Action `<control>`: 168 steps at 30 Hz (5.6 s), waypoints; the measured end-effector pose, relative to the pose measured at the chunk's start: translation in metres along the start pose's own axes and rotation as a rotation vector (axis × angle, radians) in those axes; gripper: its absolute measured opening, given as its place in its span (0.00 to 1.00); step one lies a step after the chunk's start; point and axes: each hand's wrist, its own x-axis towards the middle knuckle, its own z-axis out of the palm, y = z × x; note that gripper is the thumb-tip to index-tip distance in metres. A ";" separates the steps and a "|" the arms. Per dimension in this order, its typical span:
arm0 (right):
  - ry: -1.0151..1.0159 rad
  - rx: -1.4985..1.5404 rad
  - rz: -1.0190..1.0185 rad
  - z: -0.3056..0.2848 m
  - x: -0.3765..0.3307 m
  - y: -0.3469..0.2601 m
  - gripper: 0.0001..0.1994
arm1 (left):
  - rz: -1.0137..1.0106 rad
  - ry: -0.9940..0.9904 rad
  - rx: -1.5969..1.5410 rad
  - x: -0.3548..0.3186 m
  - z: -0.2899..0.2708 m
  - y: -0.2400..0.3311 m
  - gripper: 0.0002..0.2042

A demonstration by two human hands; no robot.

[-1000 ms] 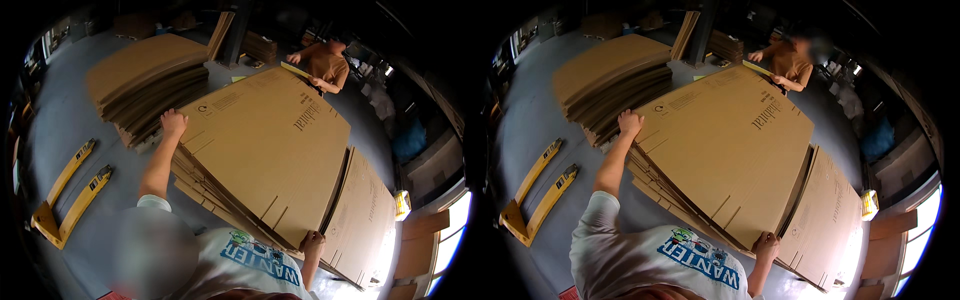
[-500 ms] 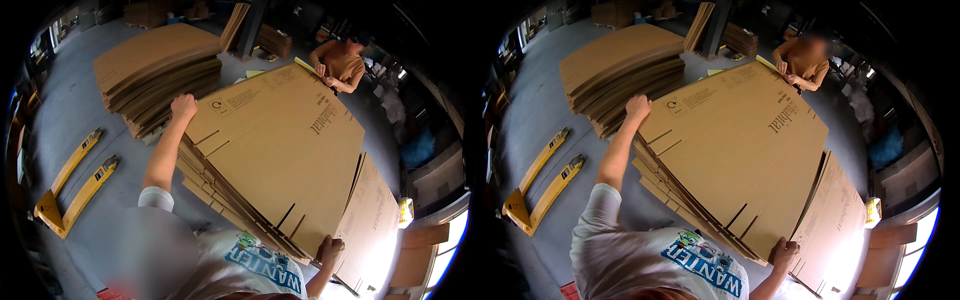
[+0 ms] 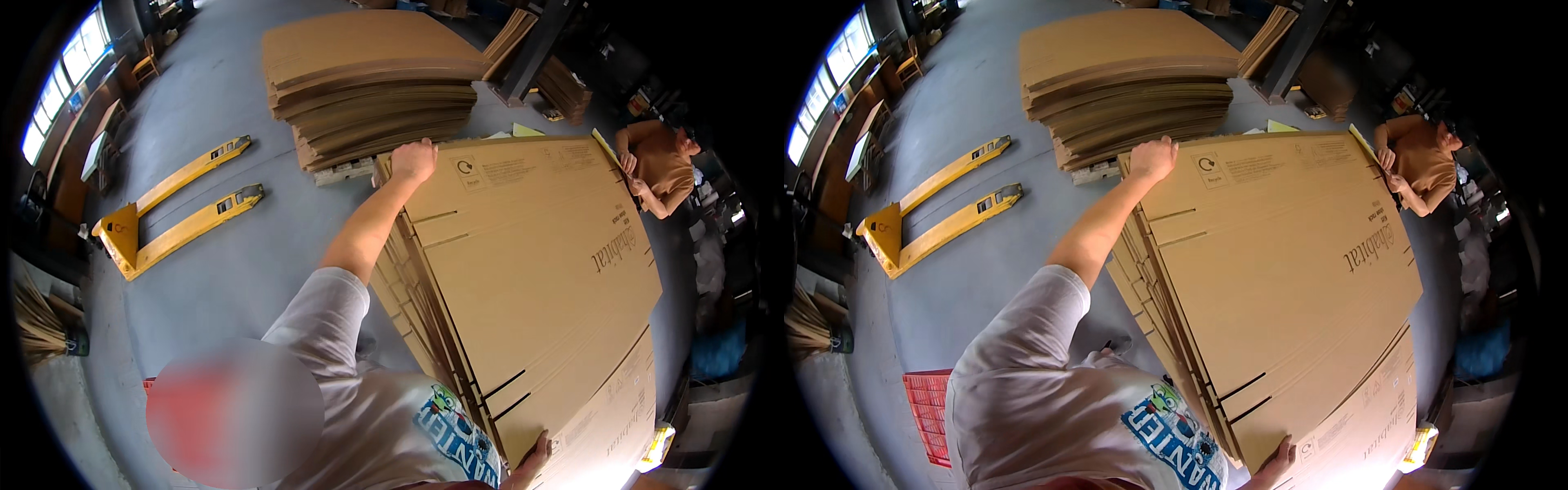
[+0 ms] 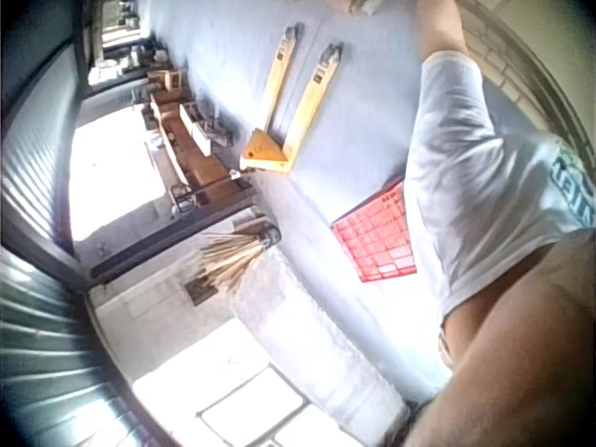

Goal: The person lifts and stacks flattened cardboard boxes from a pile on the floor. They repeatedly pick up individual boxes and place them onto a growing stack while another person works nearby.

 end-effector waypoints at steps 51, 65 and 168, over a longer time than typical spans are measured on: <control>0.031 0.069 -0.019 -0.004 -0.003 0.004 0.06 | 0.035 0.082 0.089 0.012 0.016 -0.009 0.21; 0.107 0.100 -0.026 0.015 -0.013 -0.002 0.08 | 0.063 0.116 0.117 0.013 0.020 -0.014 0.21; 0.147 0.018 -0.067 0.017 -0.012 0.001 0.06 | 0.075 0.079 0.000 0.005 0.009 -0.014 0.22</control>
